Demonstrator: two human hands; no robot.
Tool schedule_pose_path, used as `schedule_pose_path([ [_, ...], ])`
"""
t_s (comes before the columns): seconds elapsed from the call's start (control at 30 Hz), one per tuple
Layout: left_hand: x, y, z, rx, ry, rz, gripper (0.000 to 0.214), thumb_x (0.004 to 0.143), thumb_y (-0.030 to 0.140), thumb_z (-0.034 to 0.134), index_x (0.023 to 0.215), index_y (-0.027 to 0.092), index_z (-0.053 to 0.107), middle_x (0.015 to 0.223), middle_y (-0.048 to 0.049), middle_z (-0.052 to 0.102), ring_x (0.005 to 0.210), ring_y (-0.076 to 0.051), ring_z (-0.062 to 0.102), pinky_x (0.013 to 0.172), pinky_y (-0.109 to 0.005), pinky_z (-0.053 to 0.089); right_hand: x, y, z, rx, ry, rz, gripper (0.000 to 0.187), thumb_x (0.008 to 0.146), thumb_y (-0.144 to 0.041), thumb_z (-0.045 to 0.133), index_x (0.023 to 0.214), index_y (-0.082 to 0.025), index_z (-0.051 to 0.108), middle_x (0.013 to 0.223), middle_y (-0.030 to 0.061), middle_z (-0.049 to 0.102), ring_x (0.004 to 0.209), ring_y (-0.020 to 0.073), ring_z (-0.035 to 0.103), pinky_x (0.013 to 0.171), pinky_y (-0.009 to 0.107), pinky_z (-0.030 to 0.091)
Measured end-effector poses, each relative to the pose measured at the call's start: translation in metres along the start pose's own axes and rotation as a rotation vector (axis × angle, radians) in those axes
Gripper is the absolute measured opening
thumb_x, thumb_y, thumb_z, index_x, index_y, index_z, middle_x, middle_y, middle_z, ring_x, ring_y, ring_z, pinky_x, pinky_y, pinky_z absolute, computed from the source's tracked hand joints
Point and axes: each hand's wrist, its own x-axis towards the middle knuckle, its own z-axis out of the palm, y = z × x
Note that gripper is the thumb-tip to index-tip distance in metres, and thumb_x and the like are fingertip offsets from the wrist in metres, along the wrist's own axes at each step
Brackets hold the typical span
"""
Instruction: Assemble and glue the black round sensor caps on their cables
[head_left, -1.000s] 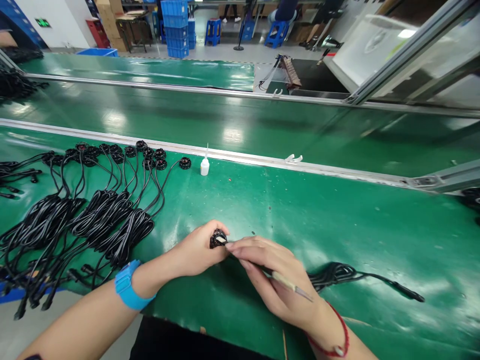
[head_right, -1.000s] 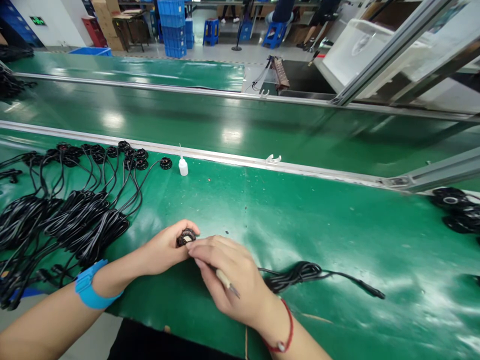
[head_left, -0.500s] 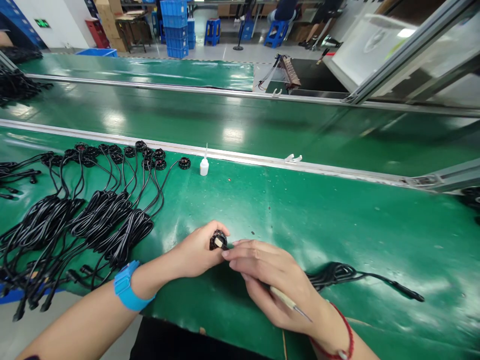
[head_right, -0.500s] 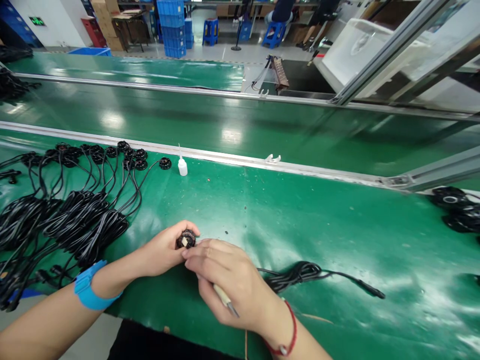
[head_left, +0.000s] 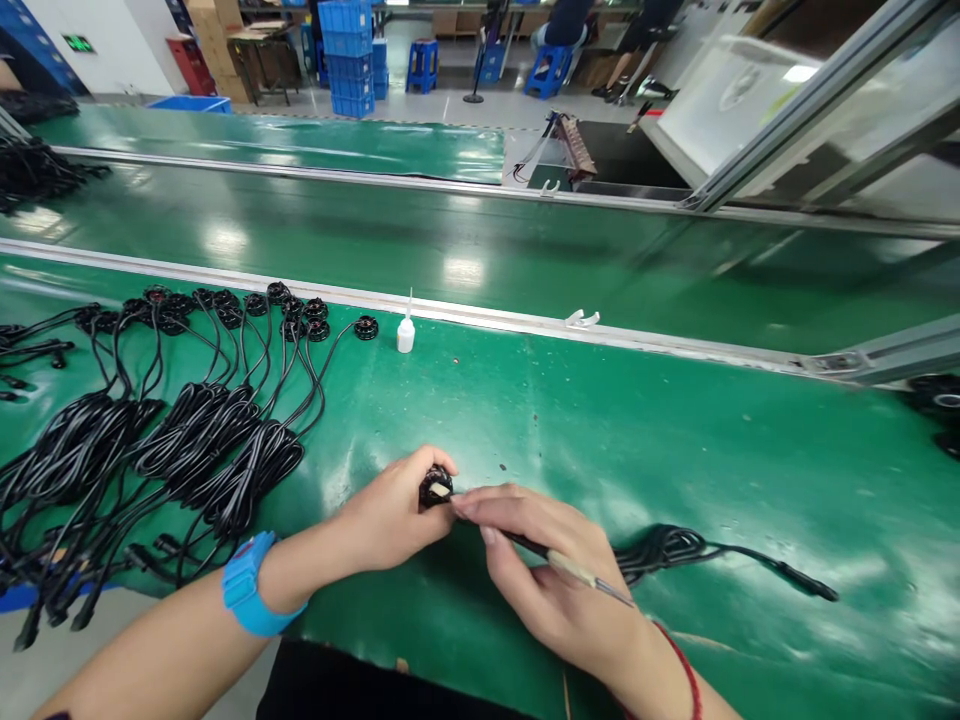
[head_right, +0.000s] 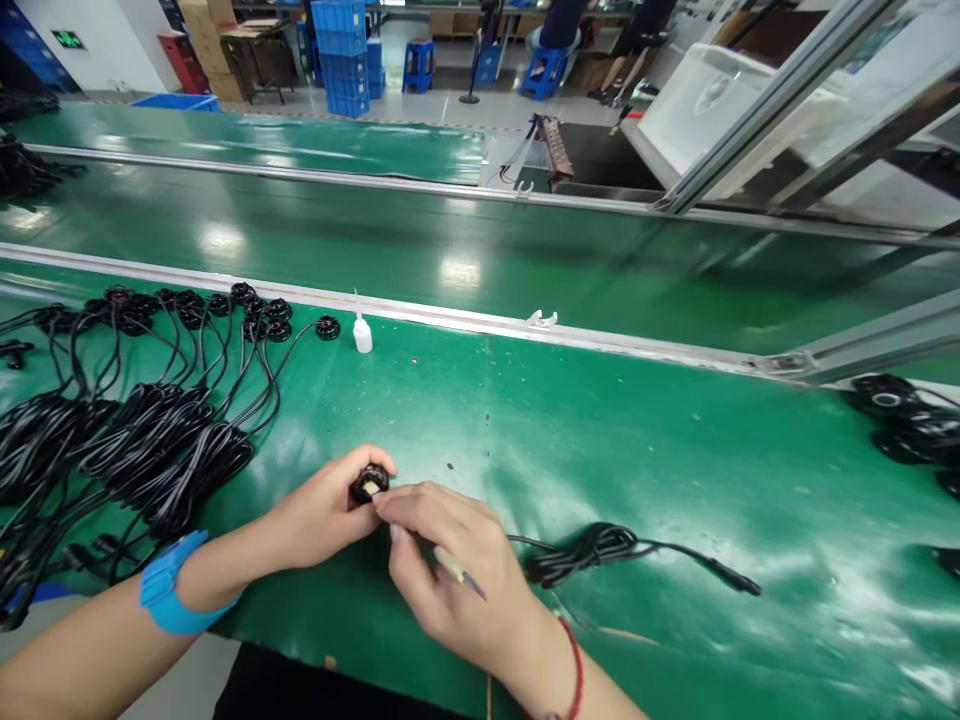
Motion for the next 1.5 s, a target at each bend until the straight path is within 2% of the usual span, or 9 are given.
schedule_pose_path([
  [0.27, -0.002, 0.005, 0.0, 0.113, -0.048, 0.045, 0.02, 0.08, 0.017, 0.053, 0.1, 0.021, 0.051, 0.08, 0.0023, 0.055, 0.07, -0.014, 0.05, 0.062, -0.025, 0.04, 0.001, 0.006, 0.001, 0.09, -0.007, 0.027, 0.022, 0.087, -0.007, 0.049, 0.095, -0.021, 0.063, 0.084, 0.0044, 0.072, 0.078, 0.017, 0.07, 0.07, 0.028, 0.058],
  [0.5, -0.001, 0.007, -0.002, -0.018, -0.058, -0.015, 0.018, 0.081, 0.02, 0.054, 0.099, 0.021, 0.05, 0.078, 0.0035, 0.051, 0.068, -0.012, 0.046, 0.062, -0.024, 0.039, -0.002, 0.01, 0.001, 0.149, 0.031, 0.058, 0.025, 0.087, -0.006, 0.049, 0.099, -0.023, 0.062, 0.086, 0.0033, 0.071, 0.082, 0.0169, 0.069, 0.073, 0.029, 0.058],
  [0.6, -0.001, 0.006, -0.001, 0.022, -0.063, -0.011, 0.017, 0.081, 0.02, 0.053, 0.098, 0.02, 0.052, 0.079, 0.0028, 0.054, 0.069, -0.013, 0.047, 0.063, -0.025, 0.039, -0.001, 0.009, 0.003, 0.127, 0.022, 0.043, 0.023, 0.087, -0.006, 0.049, 0.097, -0.022, 0.062, 0.081, 0.0039, 0.07, 0.077, 0.0168, 0.069, 0.07, 0.029, 0.057],
  [0.73, -0.001, 0.005, 0.001, 0.004, -0.049, -0.032, 0.018, 0.081, 0.02, 0.054, 0.099, 0.021, 0.052, 0.081, 0.0025, 0.055, 0.071, -0.014, 0.048, 0.066, -0.026, 0.04, 0.0, 0.01, 0.001, 0.175, -0.007, 0.029, 0.023, 0.087, -0.006, 0.049, 0.096, -0.021, 0.064, 0.085, 0.0053, 0.072, 0.08, 0.0175, 0.069, 0.069, 0.029, 0.058],
  [0.93, -0.001, 0.007, -0.003, -0.083, -0.064, -0.089, 0.018, 0.083, 0.024, 0.055, 0.1, 0.022, 0.05, 0.077, 0.0042, 0.051, 0.067, -0.013, 0.046, 0.062, -0.025, 0.038, -0.004, 0.014, -0.003, 0.227, 0.047, 0.197, 0.02, 0.09, -0.01, 0.052, 0.098, -0.023, 0.066, 0.09, 0.0039, 0.073, 0.085, 0.018, 0.07, 0.074, 0.029, 0.058],
  [1.13, -0.001, 0.012, -0.006, -0.077, -0.05, -0.117, 0.017, 0.083, 0.024, 0.055, 0.099, 0.021, 0.051, 0.076, 0.0039, 0.051, 0.067, -0.013, 0.046, 0.061, -0.025, 0.037, -0.006, 0.014, 0.001, 0.191, 0.11, 0.272, 0.019, 0.092, -0.012, 0.053, 0.1, -0.023, 0.066, 0.091, 0.0033, 0.072, 0.079, 0.0154, 0.071, 0.073, 0.025, 0.058],
  [1.3, -0.001, 0.007, -0.003, -0.081, -0.039, -0.104, 0.016, 0.084, 0.023, 0.054, 0.099, 0.022, 0.051, 0.076, 0.0042, 0.051, 0.067, -0.012, 0.046, 0.061, -0.025, 0.037, -0.006, 0.012, 0.003, 0.081, 0.09, 0.189, 0.021, 0.091, -0.01, 0.053, 0.104, -0.023, 0.063, 0.095, 0.0038, 0.072, 0.084, 0.0151, 0.07, 0.076, 0.024, 0.058],
  [1.5, -0.001, 0.002, 0.001, -0.011, -0.009, -0.096, 0.02, 0.081, 0.023, 0.054, 0.101, 0.021, 0.049, 0.079, 0.003, 0.053, 0.069, -0.013, 0.047, 0.06, -0.025, 0.037, -0.004, 0.002, 0.0, -0.044, -0.072, 0.018, 0.024, 0.091, -0.006, 0.049, 0.108, -0.02, 0.059, 0.094, 0.0061, 0.072, 0.09, 0.0173, 0.07, 0.078, 0.028, 0.059],
])
